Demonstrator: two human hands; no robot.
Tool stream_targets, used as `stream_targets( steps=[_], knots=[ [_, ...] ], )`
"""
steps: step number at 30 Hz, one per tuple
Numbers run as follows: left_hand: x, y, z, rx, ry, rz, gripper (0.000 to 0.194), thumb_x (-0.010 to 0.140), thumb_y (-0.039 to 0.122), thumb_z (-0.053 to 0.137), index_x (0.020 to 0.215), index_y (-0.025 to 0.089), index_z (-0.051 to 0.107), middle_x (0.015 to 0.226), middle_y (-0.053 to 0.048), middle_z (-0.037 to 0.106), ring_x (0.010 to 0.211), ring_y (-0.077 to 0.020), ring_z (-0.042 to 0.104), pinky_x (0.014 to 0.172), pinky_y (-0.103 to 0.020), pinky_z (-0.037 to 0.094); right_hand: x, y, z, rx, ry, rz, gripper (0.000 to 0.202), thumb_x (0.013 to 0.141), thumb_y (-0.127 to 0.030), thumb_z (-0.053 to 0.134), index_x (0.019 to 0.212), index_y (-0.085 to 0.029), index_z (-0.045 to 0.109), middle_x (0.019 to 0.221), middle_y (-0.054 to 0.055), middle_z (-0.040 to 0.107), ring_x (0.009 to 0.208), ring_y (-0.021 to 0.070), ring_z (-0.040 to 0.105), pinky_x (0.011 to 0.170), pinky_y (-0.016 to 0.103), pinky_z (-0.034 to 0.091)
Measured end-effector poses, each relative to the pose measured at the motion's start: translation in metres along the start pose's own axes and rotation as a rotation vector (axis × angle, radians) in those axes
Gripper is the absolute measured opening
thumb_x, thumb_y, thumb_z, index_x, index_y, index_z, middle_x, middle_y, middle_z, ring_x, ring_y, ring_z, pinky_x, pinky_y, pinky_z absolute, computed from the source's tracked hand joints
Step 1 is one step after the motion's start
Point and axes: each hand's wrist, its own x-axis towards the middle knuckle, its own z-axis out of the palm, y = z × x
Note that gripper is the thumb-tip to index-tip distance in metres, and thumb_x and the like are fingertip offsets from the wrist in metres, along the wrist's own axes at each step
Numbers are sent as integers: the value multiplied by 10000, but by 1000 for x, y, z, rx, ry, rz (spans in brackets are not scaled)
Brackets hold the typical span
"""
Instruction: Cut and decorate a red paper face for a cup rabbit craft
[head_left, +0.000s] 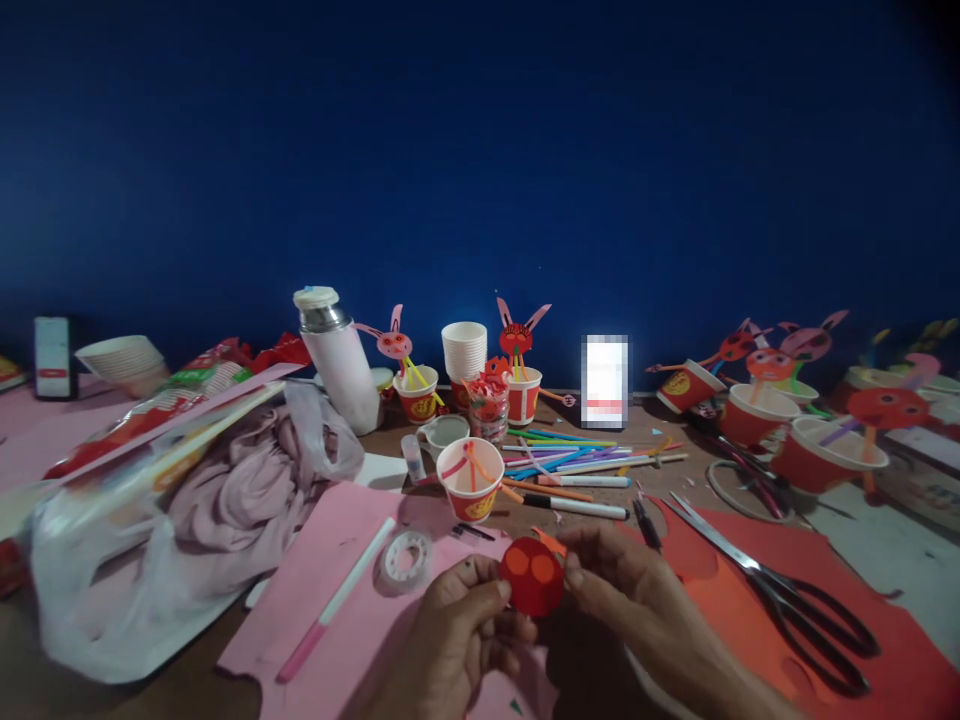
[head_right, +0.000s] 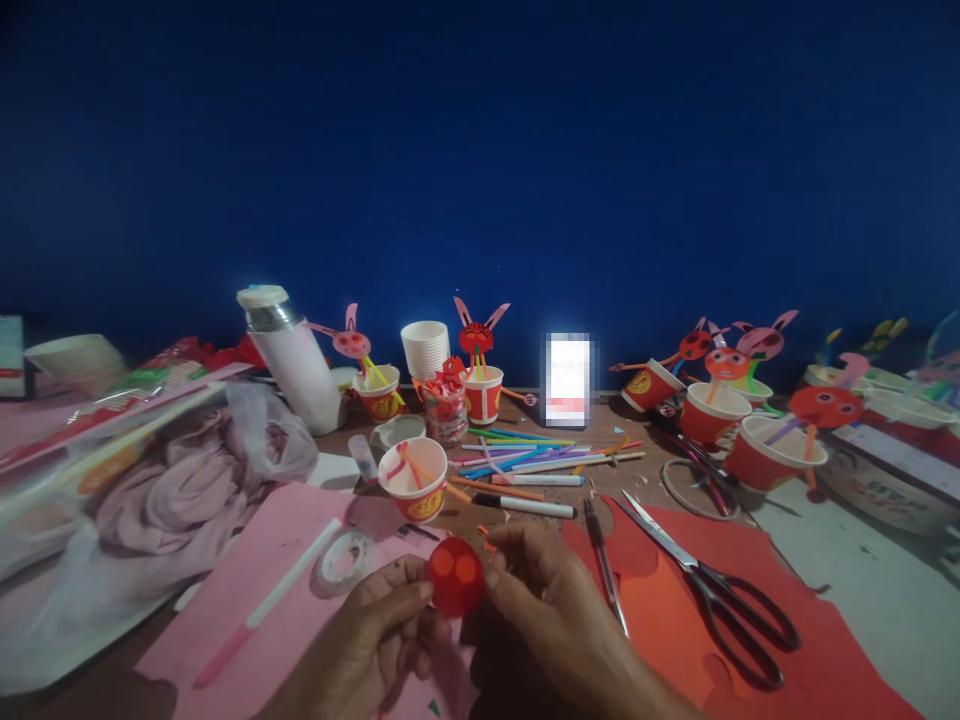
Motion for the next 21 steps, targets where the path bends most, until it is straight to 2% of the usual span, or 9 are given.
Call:
stream_targets(
  steps=[5,9,12,14,17,21],
  knots=[
    [2,-11,0,-8,-72,-41,298,605,319,714,738,147,510,549,-42,654,416,-84,535,403,-171,384,-7,15,-3,-61,36,76,225,817,-366,532,707,-170,527,597,-35,512,530,104,468,502,224,351],
    [2,-16,-3,61,-114,-61,315,636,355,712,767,141,521,551,-30,646,442,-90,553,404,-162,397,-8,17,-4,-74,38,101,213,787,-326,523,646,-172,483,559,-43,483,506,90,430,489,212,335],
    [1,-13,-5,161,-110,-82,353,648,428,694,778,162,503,525,-2,622,379,-79,507,349,-151,327,-5,15,-11,-89,63,134,204,755,-345,499,638,-182,458,533,-54,448,471,80,389,463,206,311],
    [0,-9,-6,281,-92,-21,337,679,456,656,764,174,492,522,10,607,367,-78,489,335,-148,285,-1,13,-21,-170,120,125,216,754,-385,453,654,-195,444,525,-63,413,455,81,362,450,209,298],
    [-2,-3,-8,498,-31,124,257,720,409,603,703,175,498,481,35,542,394,-70,443,365,-153,279,7,11,-39,-322,191,91,237,766,-422,392,662,-211,422,548,-63,377,473,93,351,461,216,292],
    [-4,4,-10,828,-13,306,208,783,309,498,617,184,496,494,52,444,450,-85,409,433,-192,324,12,8,-56,-494,126,104,216,757,-375,430,616,-212,435,541,-58,380,486,104,360,458,219,269]
  ],
)
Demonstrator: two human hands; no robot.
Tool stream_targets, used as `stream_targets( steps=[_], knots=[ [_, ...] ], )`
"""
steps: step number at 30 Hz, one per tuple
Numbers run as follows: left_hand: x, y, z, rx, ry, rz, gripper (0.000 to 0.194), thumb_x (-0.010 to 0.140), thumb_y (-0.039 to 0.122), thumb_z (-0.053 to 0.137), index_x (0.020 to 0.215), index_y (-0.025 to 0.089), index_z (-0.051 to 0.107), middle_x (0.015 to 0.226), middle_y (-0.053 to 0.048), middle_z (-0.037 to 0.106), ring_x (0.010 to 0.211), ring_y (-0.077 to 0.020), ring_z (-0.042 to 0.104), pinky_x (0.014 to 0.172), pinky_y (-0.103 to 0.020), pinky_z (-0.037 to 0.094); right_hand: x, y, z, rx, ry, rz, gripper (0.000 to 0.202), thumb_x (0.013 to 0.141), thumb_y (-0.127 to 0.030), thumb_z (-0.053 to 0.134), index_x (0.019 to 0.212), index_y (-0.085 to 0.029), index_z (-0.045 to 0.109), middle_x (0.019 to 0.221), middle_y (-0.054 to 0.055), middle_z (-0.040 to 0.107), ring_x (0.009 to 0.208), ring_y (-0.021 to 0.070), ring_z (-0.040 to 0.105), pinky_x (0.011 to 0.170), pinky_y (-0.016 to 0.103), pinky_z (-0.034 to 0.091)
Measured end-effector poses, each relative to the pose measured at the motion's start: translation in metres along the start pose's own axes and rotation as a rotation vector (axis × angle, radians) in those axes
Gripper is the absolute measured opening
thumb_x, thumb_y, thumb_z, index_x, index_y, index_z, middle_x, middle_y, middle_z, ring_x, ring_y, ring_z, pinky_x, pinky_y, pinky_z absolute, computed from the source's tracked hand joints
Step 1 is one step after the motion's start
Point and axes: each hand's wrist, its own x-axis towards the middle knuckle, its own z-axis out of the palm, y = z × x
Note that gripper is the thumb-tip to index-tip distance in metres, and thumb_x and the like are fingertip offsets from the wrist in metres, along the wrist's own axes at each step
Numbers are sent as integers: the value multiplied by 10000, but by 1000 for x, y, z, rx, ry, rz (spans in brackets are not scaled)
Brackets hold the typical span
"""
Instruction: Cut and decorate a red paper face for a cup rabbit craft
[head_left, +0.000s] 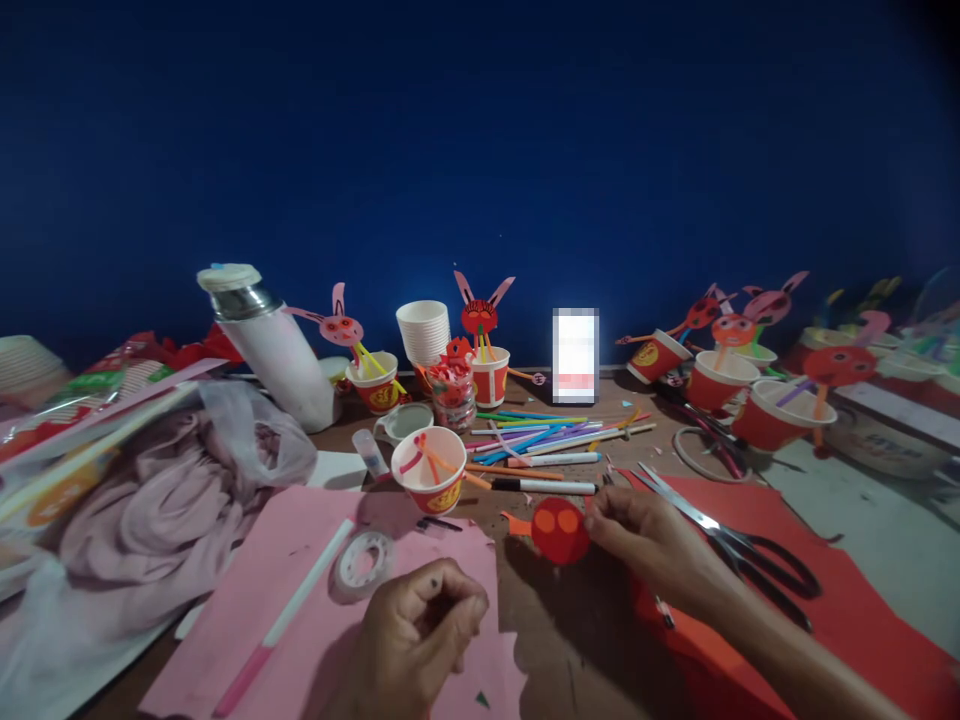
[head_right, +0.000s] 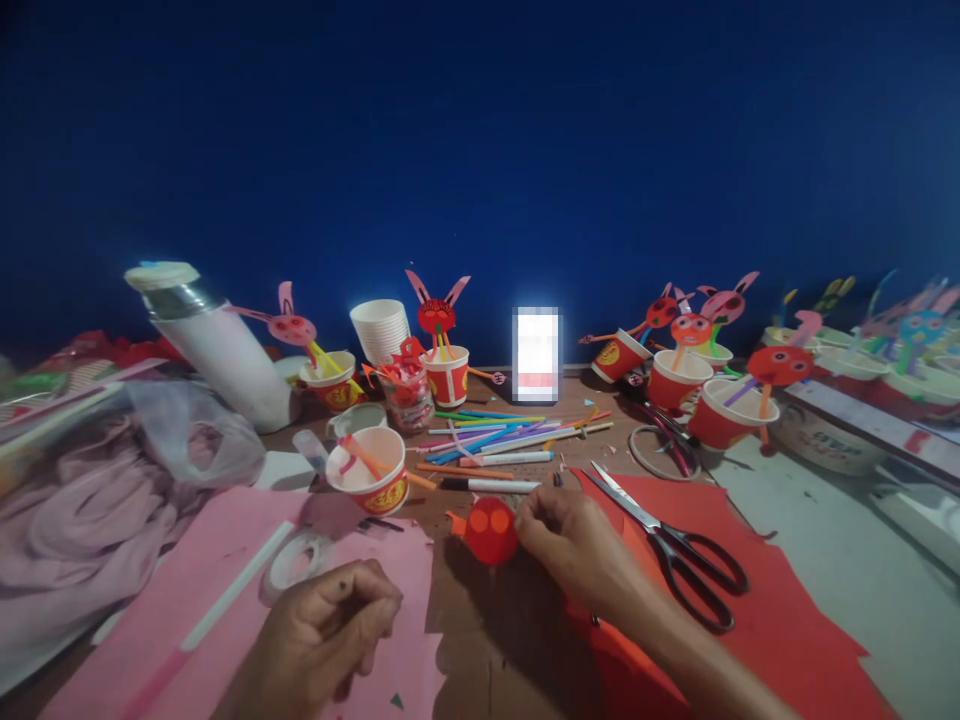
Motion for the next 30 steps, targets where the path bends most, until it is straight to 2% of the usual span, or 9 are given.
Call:
stream_targets(
  steps=[4,7,8,10,16,23,26,30],
  knots=[
    [11,6,-4,489,-116,313,280,860,233,422,596,180,498,608,14,523,578,-121,492,542,-233,361,-2,0,-8,-239,-48,-5,155,728,-255,465,583,-205,486,514,-46,452,486,115,403,451,223,246],
    [28,14,1,784,-172,514,267,906,181,352,750,180,568,799,-31,598,776,-176,549,687,-292,412,-2,0,-9,-427,5,5,133,725,-191,465,614,-198,537,536,-17,537,506,137,470,477,240,244],
    [35,17,5,865,-173,515,254,907,162,344,813,180,580,875,-43,606,844,-190,553,724,-306,421,-2,1,-8,-489,30,10,137,728,-181,466,625,-195,554,544,-2,564,517,150,493,486,248,240],
    [48,21,15,1023,-174,425,248,899,124,348,861,174,589,929,-50,607,891,-199,558,752,-314,434,-1,3,-5,-599,70,12,152,736,-171,470,639,-188,586,572,33,615,552,180,541,500,263,225],
    [70,25,40,1174,-166,305,285,846,55,363,956,155,606,1014,-89,604,951,-244,574,758,-352,455,1,9,1,-783,104,-13,202,768,-174,456,717,-157,651,703,128,709,638,249,643,498,281,249],
    [72,38,38,1211,-213,260,279,834,102,389,1002,148,607,1033,-121,621,1008,-275,561,819,-384,422,-8,-6,-4,-840,63,8,220,809,-226,481,789,-142,683,770,123,730,712,228,680,543,271,400],
    [73,41,36,1203,-253,188,225,836,142,395,899,150,611,948,-112,639,947,-273,581,792,-377,412,-10,-10,-4,-863,28,40,208,855,-273,515,847,-134,669,818,86,721,757,199,671,620,285,471],
    [72,37,37,1189,-262,187,210,825,127,386,816,161,592,877,-98,633,893,-261,588,755,-357,400,-10,-9,-3,-890,-6,61,203,895,-312,531,893,-135,630,859,24,679,765,153,647,708,345,518]
  ],
)
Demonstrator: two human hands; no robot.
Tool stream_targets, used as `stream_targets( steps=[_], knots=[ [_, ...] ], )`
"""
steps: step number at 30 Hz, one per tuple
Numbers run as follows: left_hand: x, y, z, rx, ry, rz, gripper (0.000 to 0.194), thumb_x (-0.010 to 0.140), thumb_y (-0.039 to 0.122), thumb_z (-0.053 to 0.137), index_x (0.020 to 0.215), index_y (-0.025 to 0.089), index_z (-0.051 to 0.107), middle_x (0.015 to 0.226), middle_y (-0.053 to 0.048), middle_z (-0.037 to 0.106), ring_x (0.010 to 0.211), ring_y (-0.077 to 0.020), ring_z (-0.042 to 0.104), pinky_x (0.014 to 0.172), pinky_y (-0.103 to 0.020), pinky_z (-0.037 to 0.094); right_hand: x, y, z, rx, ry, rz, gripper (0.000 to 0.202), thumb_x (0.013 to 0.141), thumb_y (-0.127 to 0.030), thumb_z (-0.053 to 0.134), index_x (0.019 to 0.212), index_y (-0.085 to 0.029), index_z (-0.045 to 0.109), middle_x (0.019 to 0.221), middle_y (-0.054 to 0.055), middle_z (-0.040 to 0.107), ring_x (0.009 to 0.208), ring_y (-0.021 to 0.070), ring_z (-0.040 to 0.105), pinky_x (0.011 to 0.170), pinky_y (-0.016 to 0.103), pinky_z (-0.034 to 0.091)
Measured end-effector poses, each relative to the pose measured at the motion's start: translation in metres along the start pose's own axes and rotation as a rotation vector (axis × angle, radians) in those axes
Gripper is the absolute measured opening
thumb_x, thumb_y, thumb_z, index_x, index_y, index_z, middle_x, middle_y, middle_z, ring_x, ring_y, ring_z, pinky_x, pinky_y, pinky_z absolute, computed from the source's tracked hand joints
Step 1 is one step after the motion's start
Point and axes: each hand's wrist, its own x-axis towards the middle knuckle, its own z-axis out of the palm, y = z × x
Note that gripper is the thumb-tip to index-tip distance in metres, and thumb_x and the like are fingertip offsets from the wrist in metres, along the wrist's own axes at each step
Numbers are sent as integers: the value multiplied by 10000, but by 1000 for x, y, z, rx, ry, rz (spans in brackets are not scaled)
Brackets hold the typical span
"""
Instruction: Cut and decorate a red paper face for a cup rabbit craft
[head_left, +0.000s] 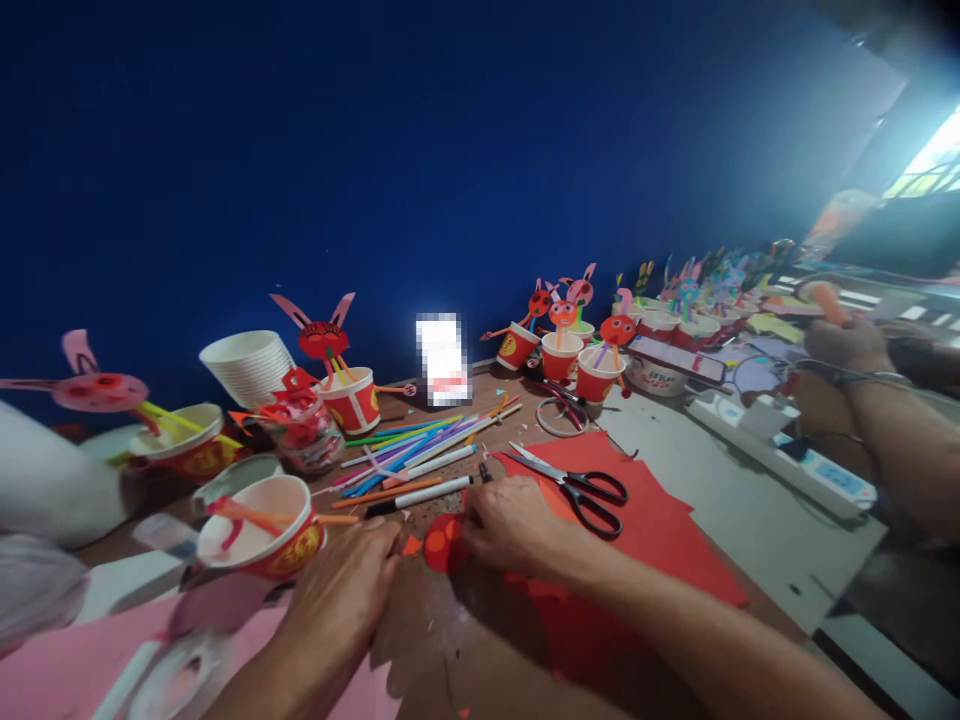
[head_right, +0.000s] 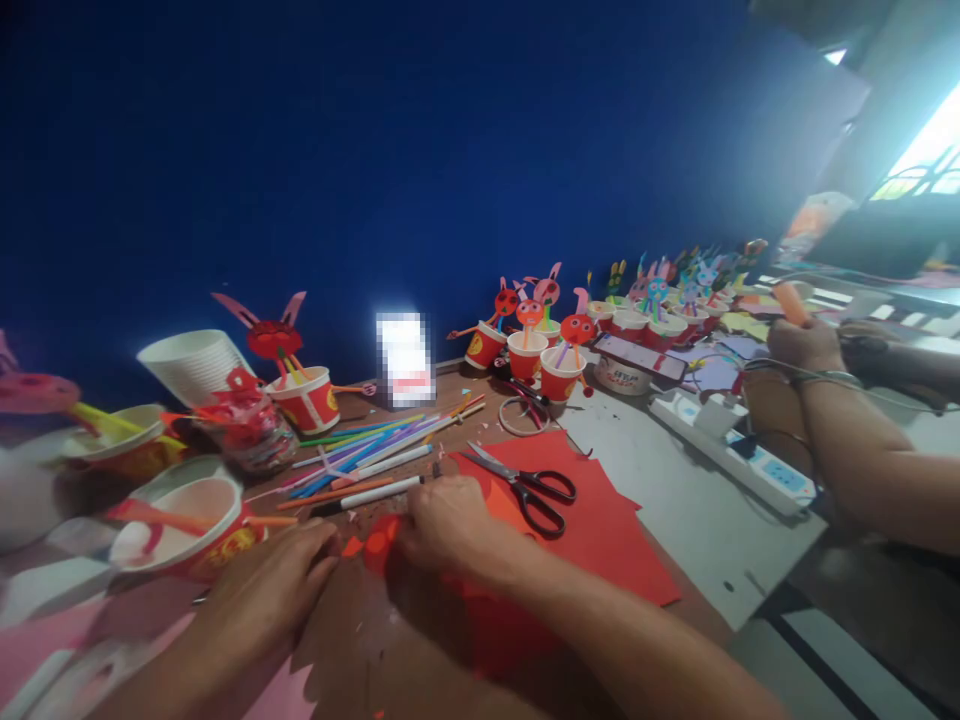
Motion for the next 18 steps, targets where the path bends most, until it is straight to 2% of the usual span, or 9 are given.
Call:
stream_targets(
  steps=[6,8,11,15,18],
  knots=[
    [-13,-3,-1,-49,91,-22,227,849,113,359,818,154,580,911,-104,617,893,-237,576,766,-334,393,2,6,3,-2,70,-20,184,889,-292,530,867,-139,629,848,30,677,766,160,640,689,329,501],
    [-20,-5,-3,-59,113,-27,242,865,115,344,826,163,578,914,-85,616,905,-206,568,795,-304,384,3,7,3,13,122,-21,165,865,-242,515,827,-150,646,822,65,701,756,193,654,625,293,453],
    [-25,-7,-3,-75,120,-30,215,867,152,384,774,167,577,860,-65,616,835,-189,574,745,-280,394,5,7,4,47,191,-20,193,846,-235,475,825,-174,657,773,80,722,725,216,666,545,271,354],
    [-23,-11,4,-98,162,-34,166,849,210,436,764,174,574,853,-61,610,818,-205,569,701,-290,391,7,6,7,80,249,-25,220,854,-292,458,851,-187,651,734,65,728,681,212,662,519,272,281],
    [-18,-15,11,-125,187,-33,107,816,192,462,808,181,568,846,-50,608,812,-207,567,687,-291,384,8,7,9,95,267,-29,216,855,-312,466,832,-193,645,710,53,724,651,207,655,511,268,258]
  ],
)
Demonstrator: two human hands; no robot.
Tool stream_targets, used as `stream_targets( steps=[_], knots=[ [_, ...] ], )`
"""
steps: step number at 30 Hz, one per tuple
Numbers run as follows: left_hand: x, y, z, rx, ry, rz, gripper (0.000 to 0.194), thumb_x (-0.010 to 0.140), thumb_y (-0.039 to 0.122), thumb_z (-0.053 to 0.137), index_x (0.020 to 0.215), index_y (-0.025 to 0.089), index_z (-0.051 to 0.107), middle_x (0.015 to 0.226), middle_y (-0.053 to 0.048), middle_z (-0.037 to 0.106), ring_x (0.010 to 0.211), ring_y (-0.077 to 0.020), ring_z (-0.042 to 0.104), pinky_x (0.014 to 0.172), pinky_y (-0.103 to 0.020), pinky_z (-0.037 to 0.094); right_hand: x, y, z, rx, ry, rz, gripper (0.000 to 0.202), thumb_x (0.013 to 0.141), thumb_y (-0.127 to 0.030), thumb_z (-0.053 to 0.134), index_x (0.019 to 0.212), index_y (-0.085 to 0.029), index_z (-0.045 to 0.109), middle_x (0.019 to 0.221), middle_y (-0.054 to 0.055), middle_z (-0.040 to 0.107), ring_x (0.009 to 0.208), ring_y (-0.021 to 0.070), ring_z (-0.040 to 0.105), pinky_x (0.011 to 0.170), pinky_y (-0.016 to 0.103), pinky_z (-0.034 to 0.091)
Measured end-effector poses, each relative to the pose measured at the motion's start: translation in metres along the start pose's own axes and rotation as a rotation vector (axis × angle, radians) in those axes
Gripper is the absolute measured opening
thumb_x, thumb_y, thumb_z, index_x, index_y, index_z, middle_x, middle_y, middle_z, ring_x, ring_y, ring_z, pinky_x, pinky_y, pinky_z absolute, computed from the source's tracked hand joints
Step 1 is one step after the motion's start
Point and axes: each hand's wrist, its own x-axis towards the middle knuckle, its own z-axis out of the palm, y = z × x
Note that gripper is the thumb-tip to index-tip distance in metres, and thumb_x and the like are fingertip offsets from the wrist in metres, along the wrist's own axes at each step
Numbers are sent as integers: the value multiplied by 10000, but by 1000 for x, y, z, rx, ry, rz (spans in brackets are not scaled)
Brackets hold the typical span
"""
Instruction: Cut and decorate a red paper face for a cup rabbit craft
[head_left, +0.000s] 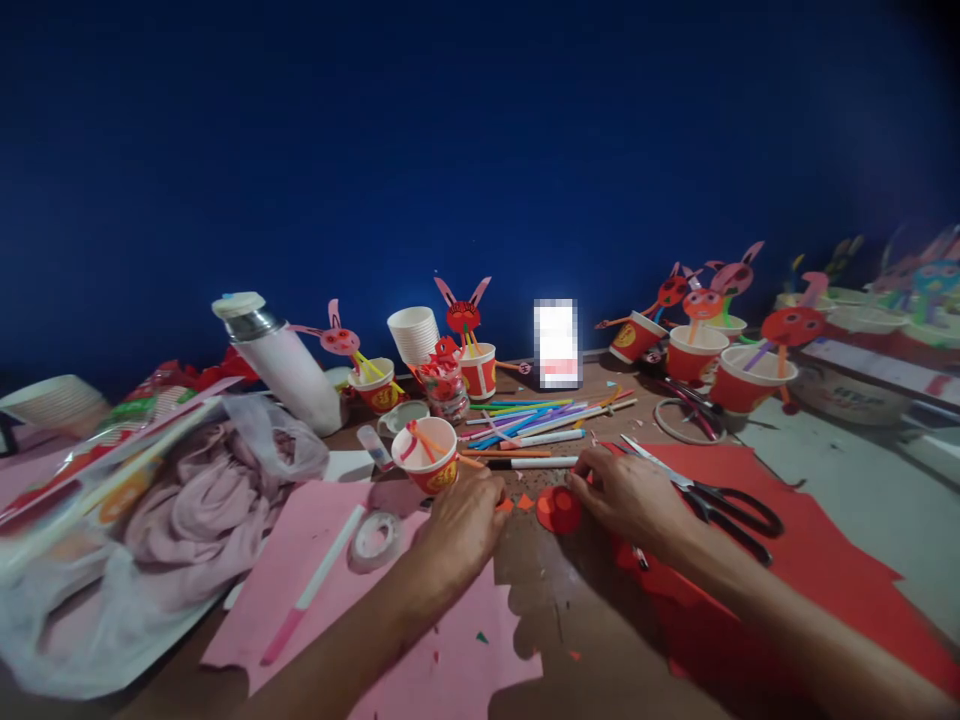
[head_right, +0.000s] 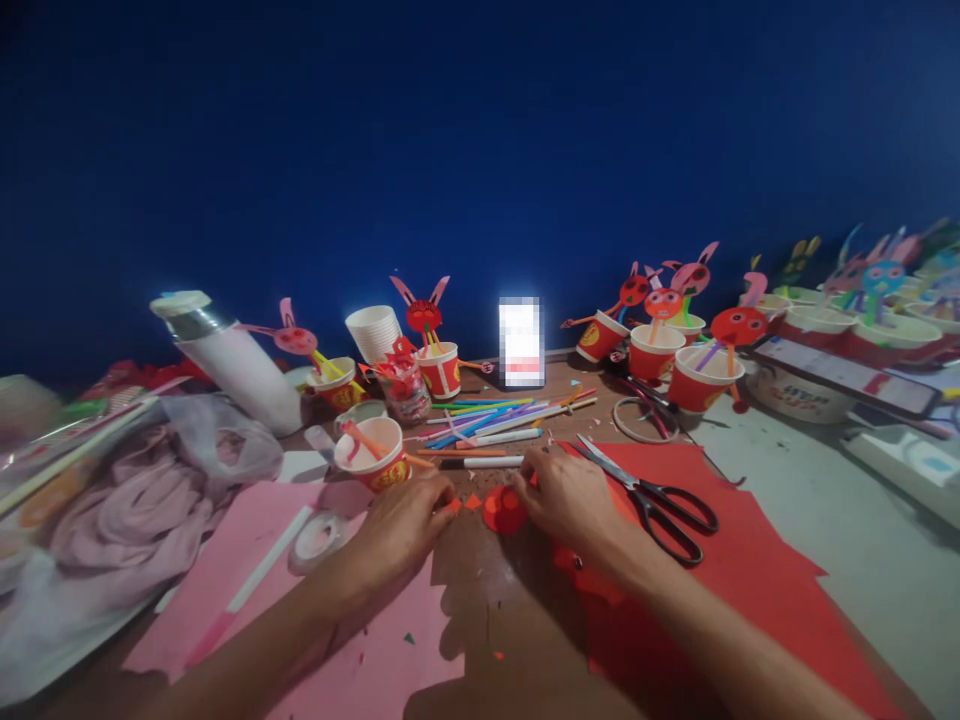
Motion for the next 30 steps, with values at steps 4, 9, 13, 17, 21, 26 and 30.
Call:
stream_targets(
  steps=[4,9,13,17,21,26,30],
  knots=[
    [2,-3,4,-37,3,-10,115,791,149,455,788,186,564,801,-38,612,781,-199,567,658,-283,377,1,2,2,26,2,-4,194,850,-300,481,820,-203,646,692,34,717,631,187,640,502,256,250],
    [2,1,0,-66,18,0,143,805,157,440,832,177,578,874,-60,610,833,-207,560,703,-296,379,1,2,6,62,0,-6,172,847,-290,496,824,-207,645,658,24,706,604,180,626,490,248,243],
    [3,3,-4,-100,-6,38,176,789,143,439,866,198,587,888,-40,610,839,-196,562,694,-279,381,1,1,8,85,0,-10,167,847,-265,497,832,-209,654,675,31,711,621,180,631,499,246,256],
    [4,3,-7,-120,-36,46,200,720,73,451,805,197,582,858,-25,616,809,-177,568,663,-256,371,1,0,9,103,-4,-4,170,846,-231,490,830,-204,657,689,43,712,615,185,631,493,245,254],
    [4,4,-7,-115,-37,29,189,726,76,445,802,189,575,866,-40,608,819,-187,561,670,-268,371,1,-2,9,118,-14,0,163,838,-217,499,823,-206,661,655,34,704,587,176,625,483,235,262],
    [2,3,-3,-93,-29,4,168,791,128,431,878,182,563,957,-72,593,890,-213,545,748,-308,381,0,-5,8,143,-21,-4,167,842,-197,493,826,-203,659,667,32,718,600,172,639,488,225,288],
    [1,1,0,-82,-18,-26,159,783,107,426,852,179,550,939,-70,604,877,-207,544,740,-303,381,-2,-10,3,159,-27,-13,177,835,-166,489,798,-202,659,673,32,721,588,162,633,487,218,299]
  ],
)
